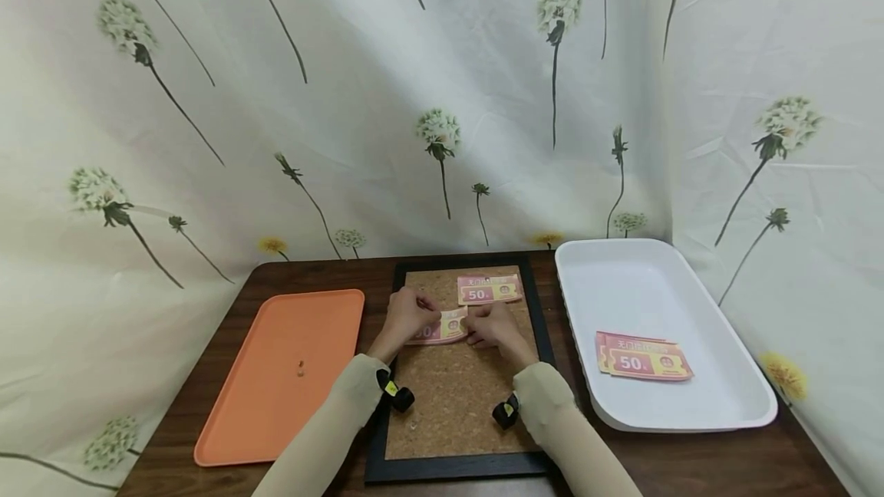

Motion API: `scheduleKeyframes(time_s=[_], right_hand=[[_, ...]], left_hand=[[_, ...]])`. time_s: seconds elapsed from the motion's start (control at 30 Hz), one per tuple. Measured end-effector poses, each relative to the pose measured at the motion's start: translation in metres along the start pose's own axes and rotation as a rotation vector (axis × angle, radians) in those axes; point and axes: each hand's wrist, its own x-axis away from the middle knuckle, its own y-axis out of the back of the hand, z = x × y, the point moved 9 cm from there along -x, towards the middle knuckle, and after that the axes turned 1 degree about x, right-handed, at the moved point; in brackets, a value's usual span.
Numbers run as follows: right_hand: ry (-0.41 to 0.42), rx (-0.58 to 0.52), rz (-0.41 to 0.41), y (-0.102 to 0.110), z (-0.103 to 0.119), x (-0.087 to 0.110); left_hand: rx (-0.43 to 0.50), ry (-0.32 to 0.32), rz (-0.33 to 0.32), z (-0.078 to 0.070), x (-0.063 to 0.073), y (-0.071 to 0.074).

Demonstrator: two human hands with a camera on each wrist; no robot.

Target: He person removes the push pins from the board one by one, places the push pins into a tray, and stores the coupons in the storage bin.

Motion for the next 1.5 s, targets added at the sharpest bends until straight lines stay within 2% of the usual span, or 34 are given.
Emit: scheduleKeyframes(time_s=[0.13,0.4,0.53,0.73,0.83,0.93,1.1,1.33,1.5], right_hand=[[0.009,0.006,0.005,0.0006,-0.0006,-0.0008],[0.004,-0.006,-0.007,0.0018,-0.0021,-0.004],[-0.002,-0.016,0.005,0.0003,-0.004,-0.0036],[0.003,-0.034,-0.004,0.0011,-0.0044,-0.0029],[0.011,-0.038,-0.003,0.0003,-0.0051,-0.0039],[0.015,-0.038,-0.003,-0.0009,-0.0069,-0.0056],[0.01,-0.041,-0.016,-0.0005,-0.0079,-0.0057],[0.01,-0.048,-0.013,-0.0005,-0.0056,-0.0036],[0.016,-0.049,-0.02,0.0008,-0.005,-0.0024]], left_hand=[[0.019,-0.002,0.003,0.0002,-0.0007,-0.0008],[0.051,0.027,0.053,0.0018,-0.0018,-0.0043],[0.041,0.051,0.023,0.0062,-0.0009,-0.0033],[0.032,0.03,-0.025,0.0026,-0.0007,-0.0001],[0.026,0.045,-0.039,0.0029,-0.0012,0.001],[0.007,0.057,-0.042,0.0049,-0.002,0.0007],[-0.009,0.041,-0.037,0.0065,-0.0044,0.0001],[0.049,0.054,-0.027,0.0074,-0.0046,0.0011],[0.045,0.058,-0.024,0.0075,-0.0058,0.0005]])
